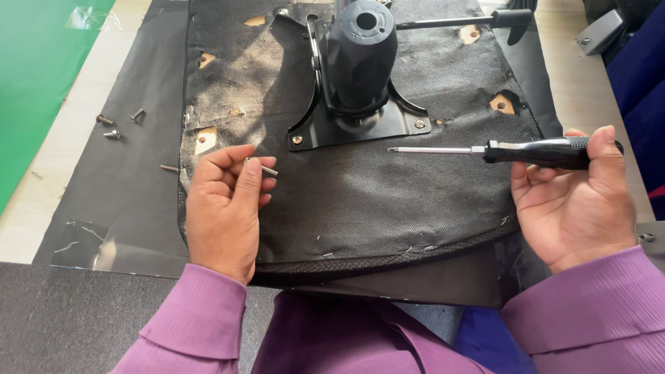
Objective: The person uses a screwdriver to tighten screws into the metal base of an office chair. They then pick up a small metal pin and insert it into the screwdriver handle, appearing to prepare the tool for the next step.
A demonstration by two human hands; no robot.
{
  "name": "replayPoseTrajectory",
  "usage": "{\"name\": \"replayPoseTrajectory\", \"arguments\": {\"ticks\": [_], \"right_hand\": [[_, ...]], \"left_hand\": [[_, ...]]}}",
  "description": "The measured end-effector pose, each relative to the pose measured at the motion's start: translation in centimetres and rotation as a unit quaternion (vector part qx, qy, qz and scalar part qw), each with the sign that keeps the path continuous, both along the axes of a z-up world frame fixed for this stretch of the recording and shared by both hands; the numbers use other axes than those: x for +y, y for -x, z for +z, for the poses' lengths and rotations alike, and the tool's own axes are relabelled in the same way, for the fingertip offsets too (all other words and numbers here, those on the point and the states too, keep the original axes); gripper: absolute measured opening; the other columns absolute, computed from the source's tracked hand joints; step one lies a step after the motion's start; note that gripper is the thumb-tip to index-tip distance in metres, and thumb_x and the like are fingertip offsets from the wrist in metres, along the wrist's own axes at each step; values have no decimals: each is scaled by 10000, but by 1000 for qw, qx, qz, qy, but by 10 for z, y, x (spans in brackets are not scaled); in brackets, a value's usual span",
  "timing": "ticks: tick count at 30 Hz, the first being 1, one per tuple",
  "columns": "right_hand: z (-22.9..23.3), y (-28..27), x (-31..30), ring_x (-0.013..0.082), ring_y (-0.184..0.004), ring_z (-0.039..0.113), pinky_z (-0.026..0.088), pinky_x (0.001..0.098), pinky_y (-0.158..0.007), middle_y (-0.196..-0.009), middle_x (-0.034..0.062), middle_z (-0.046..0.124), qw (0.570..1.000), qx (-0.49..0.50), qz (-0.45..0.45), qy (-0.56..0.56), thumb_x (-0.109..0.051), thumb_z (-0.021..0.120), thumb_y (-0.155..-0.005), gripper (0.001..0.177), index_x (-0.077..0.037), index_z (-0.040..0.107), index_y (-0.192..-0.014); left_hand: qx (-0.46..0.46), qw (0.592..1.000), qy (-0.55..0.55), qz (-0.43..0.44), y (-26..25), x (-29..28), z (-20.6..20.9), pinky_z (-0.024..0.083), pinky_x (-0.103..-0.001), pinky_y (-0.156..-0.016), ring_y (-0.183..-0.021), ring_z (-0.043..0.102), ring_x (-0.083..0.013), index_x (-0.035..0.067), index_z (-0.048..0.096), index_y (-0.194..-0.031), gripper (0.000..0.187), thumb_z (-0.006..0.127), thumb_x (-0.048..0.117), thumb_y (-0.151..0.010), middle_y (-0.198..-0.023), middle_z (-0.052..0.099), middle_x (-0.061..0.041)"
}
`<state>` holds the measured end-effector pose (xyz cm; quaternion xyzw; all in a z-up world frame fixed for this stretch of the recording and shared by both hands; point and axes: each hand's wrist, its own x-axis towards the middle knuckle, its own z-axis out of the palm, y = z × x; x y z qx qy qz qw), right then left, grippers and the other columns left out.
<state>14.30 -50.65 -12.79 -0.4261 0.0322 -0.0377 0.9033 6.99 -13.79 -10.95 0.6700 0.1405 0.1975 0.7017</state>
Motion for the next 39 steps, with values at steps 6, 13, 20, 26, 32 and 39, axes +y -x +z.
{"name": "replayPoseTrajectory", "arguments": {"ticks": [6, 13, 20, 26, 32, 39], "right_hand": [[0, -1, 1, 100, -872, 556, 530, 382, -1060, -925, -27, 564, 999, -15, 18, 36, -470, 674, -1140, 335, -165, 563, -1054], [3, 0, 2, 98, -863, 563, 526, 373, -1030, -922, -28, 575, 999, -5, 18, 31, -456, 675, -1125, 329, -168, 558, -1016], [4, 1, 2, 95, -864, 560, 520, 375, -1040, -929, -30, 575, 999, -7, 27, 29, -454, 675, -1119, 313, -169, 571, -1045], [4, -1, 1, 93, -861, 557, 516, 372, -1044, -918, -34, 572, 999, -5, 32, 19, -455, 679, -1117, 317, -172, 572, -1025], [2, -2, -2, 95, -854, 561, 521, 375, -1046, -904, -33, 584, 999, 3, 31, 7, -460, 688, -1105, 330, -172, 575, -991], [-3, -8, -12, 98, -881, 582, 550, 363, -1040, -958, -10, 616, 999, 18, 16, -31, -514, 663, -1127, 412, -118, 570, -1055]], "left_hand": [[4, 1000, -13, -9, 0, -2, 3, 557, -217, -784, -889, 667, -75, 58, 577, -1200, 191, 607, 112, -1019, -1053, 730, -42], [-6, 1000, -14, -5, -2, -2, 0, 546, -233, -790, -921, 651, -83, 72, 568, -1212, 186, 581, 89, -1027, -1109, 727, -36], [-3, 980, 192, 51, -2, 13, 5, 545, -280, -819, -984, 605, -95, 133, 523, -1198, 176, 559, 138, -1025, -1159, 660, -20], [13, 981, 184, 59, -2, 10, 7, 537, -268, -814, -953, 607, -81, 140, 541, -1199, 183, 575, 148, -1019, -1122, 668, -6], [10, 995, 95, 37, -1, 4, 1, 542, -240, -759, -872, 623, -69, 98, 575, -1201, 190, 604, 138, -1017, -1039, 690, -6], [-62, 995, 53, 65, 5, 20, 1, 549, -249, -712, -815, 617, -60, 108, 586, -1172, 211, 699, 182, -1010, -967, 646, 3]]}}
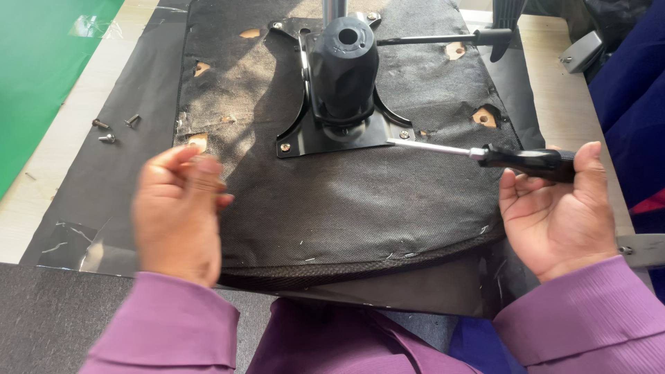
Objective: The person uses a screwdriver to tighten screws into the metal base of an office chair. They then pick up a small metal pin and insert it into the screwdriver handle, appearing to prepare the tool for the next step.
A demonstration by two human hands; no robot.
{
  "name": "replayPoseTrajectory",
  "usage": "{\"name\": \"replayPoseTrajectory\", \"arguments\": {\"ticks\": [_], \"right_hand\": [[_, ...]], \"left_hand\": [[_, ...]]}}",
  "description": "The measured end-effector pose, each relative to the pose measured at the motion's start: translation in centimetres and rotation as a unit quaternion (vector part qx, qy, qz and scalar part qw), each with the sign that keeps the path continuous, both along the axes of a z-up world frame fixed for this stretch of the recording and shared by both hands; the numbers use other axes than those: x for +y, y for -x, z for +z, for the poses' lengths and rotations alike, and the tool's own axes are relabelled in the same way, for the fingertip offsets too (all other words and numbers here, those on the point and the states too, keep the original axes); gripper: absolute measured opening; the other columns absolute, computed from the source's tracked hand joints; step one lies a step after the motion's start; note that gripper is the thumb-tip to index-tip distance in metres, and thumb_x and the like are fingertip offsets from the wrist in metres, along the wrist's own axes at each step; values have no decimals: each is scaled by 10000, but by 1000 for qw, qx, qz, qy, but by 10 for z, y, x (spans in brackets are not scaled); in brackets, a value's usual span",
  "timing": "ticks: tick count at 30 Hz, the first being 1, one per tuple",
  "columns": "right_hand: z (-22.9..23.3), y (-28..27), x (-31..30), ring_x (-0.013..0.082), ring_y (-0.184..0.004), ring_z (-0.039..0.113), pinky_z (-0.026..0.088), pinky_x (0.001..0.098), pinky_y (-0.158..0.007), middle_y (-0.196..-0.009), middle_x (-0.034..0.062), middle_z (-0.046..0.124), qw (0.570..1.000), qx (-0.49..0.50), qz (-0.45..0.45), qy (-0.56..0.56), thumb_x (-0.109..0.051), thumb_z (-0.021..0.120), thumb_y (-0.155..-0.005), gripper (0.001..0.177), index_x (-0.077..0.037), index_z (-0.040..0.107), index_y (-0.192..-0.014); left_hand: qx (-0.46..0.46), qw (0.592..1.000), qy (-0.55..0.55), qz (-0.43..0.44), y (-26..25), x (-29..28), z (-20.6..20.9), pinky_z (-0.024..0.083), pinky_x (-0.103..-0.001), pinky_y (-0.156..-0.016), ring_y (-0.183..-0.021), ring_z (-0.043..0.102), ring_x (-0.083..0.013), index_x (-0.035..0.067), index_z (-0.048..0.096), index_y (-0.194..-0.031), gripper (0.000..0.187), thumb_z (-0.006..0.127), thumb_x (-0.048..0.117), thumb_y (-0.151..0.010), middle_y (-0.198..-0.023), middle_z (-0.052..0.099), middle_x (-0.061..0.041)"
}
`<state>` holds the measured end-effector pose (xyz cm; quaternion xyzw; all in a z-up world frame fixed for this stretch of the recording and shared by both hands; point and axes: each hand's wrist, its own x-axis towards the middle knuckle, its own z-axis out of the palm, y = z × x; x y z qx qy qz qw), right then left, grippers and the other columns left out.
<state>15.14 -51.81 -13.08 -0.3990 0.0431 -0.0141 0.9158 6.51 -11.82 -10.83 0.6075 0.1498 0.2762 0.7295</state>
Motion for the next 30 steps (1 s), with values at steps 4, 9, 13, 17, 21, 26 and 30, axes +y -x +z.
{"name": "replayPoseTrajectory", "arguments": {"ticks": [4, 9, 13, 17, 21, 26, 30], "right_hand": [[5, -4, -5, 93, -838, 581, 563, 337, -983, -1027, 24, 669, 998, 46, -19, -47, -531, 627, -1102, 488, -74, 608, -1273], [13, -7, -10, 101, -797, 581, 578, 350, -942, -1018, 67, 654, 991, 88, -33, -91, -543, 622, -1074, 551, -38, 600, -1293], [13, -12, -19, 112, -805, 587, 582, 350, -951, -1043, 72, 649, 990, 85, -39, -110, -527, 634, -1090, 551, -14, 608, -1290], [5, -23, -37, 120, -803, 592, 583, 339, -958, -1068, 81, 661, 988, 72, -64, -117, -537, 636, -1093, 544, -14, 597, -1240], [-3, -32, -54, 117, -841, 607, 582, 342, -997, -1073, 70, 627, 987, 58, -67, -133, -536, 645, -1155, 557, 5, 579, -1270], [-5, -33, -58, 107, -787, 606, 586, 338, -956, -1049, 79, 657, 984, 76, -96, -132, -518, 630, -1085, 544, -6, 552, -1250], [1, -30, -47, 98, -827, 601, 578, 313, -983, -1125, 109, 675, 989, 71, -66, -107, -562, 632, -1105, 656, 38, 558, -1361]], "left_hand": [[-21, 994, 43, 97, 8, 47, 22, 537, -279, -736, -805, 598, -66, 134, 600, -1134, 165, 716, 216, -1049, -978, 659, 16], [-80, 989, 43, 118, 15, 78, 36, 488, -279, -777, -782, 524, -65, 125, 593, -1119, 155, 721, 213, -1120, -976, 608, 10], [-69, 989, 49, 117, 18, 75, 39, 500, -282, -780, -792, 544, -61, 142, 590, -1097, 131, 706, 201, -1095, -971, 613, 27], [-62, 995, 19, 77, 14, 60, 33, 535, -314, -807, -854, 593, -80, 132, 589, -1148, 113, 694, 152, -1110, -1040, 662, 0], [-30, 997, -2, 69, 10, 49, 22, 543, -280, -761, -837, 625, -77, 101, 614, -1161, 125, 692, 158, -1082, -1019, 684, -11], [42, 984, -169, 47, -14, 43, 10, 534, -261, -734, -810, 643, -110, 45, 650, -1159, 177, 727, 71, -1001, -985, 699, -47], [90, 941, -324, 47, -37, 44, 6, 557, -251, -821, -907, 708, -99, 31, 659, -1133, 221, 765, 92, -950, -1014, 754, -50]]}}
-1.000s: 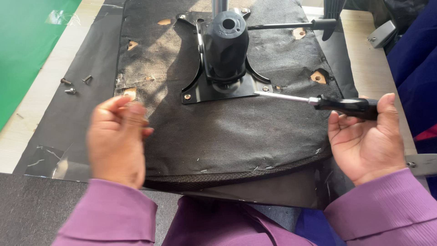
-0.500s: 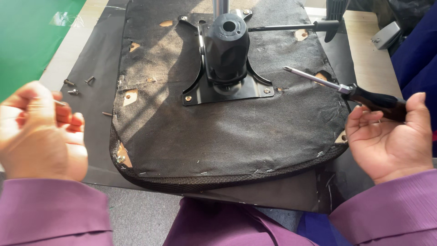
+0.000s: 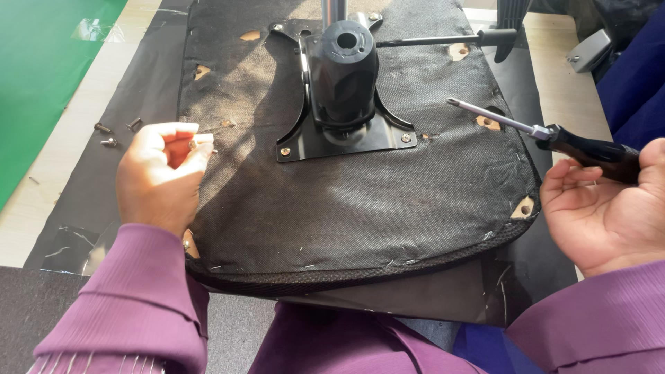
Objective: The person uses a screwdriver to tighten screws into the metal base of an office chair. They then pick up a small metal pin and insert it into the screwdriver handle, appearing to prepare the tool for the next step.
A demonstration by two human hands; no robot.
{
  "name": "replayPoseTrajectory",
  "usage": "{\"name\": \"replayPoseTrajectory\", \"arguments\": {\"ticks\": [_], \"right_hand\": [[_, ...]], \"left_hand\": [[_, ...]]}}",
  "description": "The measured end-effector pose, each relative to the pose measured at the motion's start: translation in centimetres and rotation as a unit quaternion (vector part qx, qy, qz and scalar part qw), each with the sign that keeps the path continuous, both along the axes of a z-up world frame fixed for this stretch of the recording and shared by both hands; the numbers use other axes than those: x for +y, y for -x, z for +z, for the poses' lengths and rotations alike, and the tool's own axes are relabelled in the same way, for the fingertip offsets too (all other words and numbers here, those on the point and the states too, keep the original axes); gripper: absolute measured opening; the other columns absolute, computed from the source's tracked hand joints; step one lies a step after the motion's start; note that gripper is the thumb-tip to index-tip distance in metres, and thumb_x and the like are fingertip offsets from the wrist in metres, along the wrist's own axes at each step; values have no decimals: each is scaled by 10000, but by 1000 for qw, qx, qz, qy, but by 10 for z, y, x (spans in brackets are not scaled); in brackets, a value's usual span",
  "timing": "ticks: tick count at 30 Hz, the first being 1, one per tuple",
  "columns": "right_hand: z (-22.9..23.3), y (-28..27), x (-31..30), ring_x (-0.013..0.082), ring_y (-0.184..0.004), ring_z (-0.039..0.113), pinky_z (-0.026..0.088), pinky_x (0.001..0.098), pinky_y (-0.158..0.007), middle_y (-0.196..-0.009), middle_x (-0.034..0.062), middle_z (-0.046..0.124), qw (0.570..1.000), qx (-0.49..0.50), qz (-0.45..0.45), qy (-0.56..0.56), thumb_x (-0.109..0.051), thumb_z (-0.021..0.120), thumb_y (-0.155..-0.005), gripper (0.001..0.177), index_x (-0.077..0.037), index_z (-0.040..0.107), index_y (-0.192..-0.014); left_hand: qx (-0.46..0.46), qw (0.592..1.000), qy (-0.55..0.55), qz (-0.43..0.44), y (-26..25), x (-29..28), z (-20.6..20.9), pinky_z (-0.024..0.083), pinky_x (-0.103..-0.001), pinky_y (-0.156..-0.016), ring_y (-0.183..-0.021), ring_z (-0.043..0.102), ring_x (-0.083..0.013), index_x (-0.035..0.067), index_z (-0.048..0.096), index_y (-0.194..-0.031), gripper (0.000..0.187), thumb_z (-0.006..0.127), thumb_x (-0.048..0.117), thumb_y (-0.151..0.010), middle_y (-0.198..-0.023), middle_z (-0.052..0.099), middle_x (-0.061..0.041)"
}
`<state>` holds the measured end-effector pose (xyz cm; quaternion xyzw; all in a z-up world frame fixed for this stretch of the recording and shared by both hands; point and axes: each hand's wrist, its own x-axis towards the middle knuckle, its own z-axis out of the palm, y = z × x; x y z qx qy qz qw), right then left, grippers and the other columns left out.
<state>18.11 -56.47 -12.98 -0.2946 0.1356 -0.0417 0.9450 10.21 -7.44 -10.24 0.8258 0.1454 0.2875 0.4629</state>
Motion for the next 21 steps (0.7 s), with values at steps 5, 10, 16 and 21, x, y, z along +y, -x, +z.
{"name": "replayPoseTrajectory", "arguments": {"ticks": [5, 10, 16, 21], "right_hand": [[3, 8, 6, 106, -848, 579, 570, 312, -985, -1158, 115, 658, 1000, -21, -6, 18, -513, 647, -1107, 629, 49, 545, -1369], [-1, 5, -1, 109, -839, 588, 576, 323, -975, -1137, 109, 668, 1000, -1, -17, 10, -532, 645, -1095, 619, 29, 555, -1342], [-5, 3, -12, 101, -812, 586, 576, 322, -951, -1092, 93, 678, 1000, 8, -24, 6, -510, 651, -1091, 555, 0, 574, -1296], [-4, 5, -13, 101, -819, 586, 570, 318, -951, -1085, 88, 665, 1000, -1, -27, 14, -498, 655, -1098, 524, -8, 565, -1258]], "left_hand": [[57, 993, -91, 42, -15, 3, 0, 555, -273, -801, -885, 718, -130, 54, 674, -1119, 207, 773, 109, -946, -1006, 757, -66], [39, 996, -40, 67, -24, 11, -3, 596, -257, -799, -883, 749, -109, 77, 660, -1083, 163, 744, 140, -959, -998, 750, -47], [55, 988, -128, 70, -28, 35, -12, 581, -293, -794, -870, 744, -135, 72, 678, -1079, 134, 749, 148, -995, -983, 760, -54], [48, 981, -179, 49, -27, 50, -19, 559, -317, -792, -872, 730, -163, 59, 679, -1085, 169, 788, 138, -984, -973, 753, -72]]}}
